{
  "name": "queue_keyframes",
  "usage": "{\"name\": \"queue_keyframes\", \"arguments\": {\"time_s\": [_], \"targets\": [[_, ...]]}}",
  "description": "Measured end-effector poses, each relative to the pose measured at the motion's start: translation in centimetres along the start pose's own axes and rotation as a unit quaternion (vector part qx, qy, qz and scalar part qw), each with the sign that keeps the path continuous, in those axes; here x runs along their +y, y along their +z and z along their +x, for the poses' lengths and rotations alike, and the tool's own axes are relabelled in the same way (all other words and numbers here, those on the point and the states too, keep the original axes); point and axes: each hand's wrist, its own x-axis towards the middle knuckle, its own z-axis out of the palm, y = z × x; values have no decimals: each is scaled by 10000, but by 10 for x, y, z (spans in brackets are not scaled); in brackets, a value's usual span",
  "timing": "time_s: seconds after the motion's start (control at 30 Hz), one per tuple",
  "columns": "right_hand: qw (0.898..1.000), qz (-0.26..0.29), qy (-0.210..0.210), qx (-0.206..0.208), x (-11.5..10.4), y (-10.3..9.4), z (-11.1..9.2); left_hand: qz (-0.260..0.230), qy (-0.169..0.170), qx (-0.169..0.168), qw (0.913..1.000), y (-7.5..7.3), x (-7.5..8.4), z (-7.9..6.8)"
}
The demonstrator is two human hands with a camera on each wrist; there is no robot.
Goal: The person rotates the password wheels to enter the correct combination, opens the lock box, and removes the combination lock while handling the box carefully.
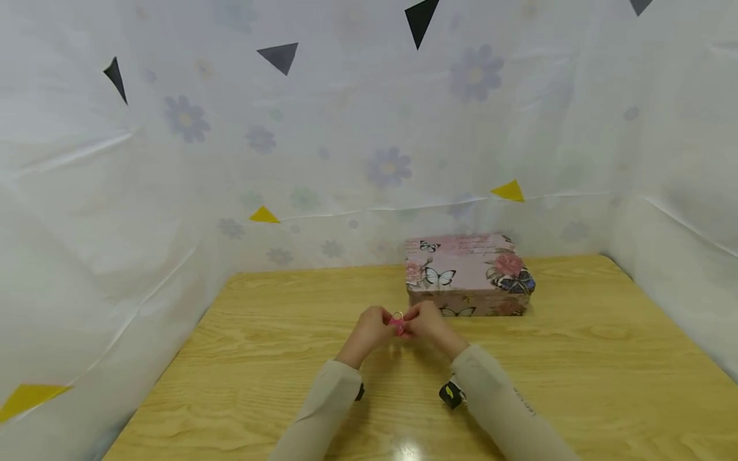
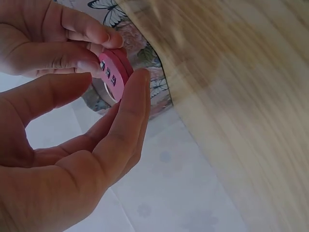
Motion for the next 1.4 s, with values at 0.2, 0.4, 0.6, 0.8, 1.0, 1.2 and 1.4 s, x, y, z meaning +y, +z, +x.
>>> {"name": "queue_keyframes", "arguments": {"time_s": [0.2,0.4,0.6,0.8,1.0,1.2,1.4], "targets": [[9999,-100,35,-40,2,5,-1,194,-268,-214,9992,1,-3,-1],[9987,-498,-42,18,5,9,1,496,-423,-299,9974,1,-3,-1],[9972,-744,-52,18,6,9,3,664,-293,-453,9963,2,-3,3],[9971,-737,155,-55,5,11,5,637,-199,-465,9967,2,-3,2],[9948,-1004,188,-30,4,15,10,714,-178,-457,9962,0,-4,3],[9937,-1102,140,-127,4,17,11,711,-150,-442,9964,-1,-7,2],[9922,-1245,7,-80,4,21,11,838,-128,-412,9956,-1,-9,1]]}}
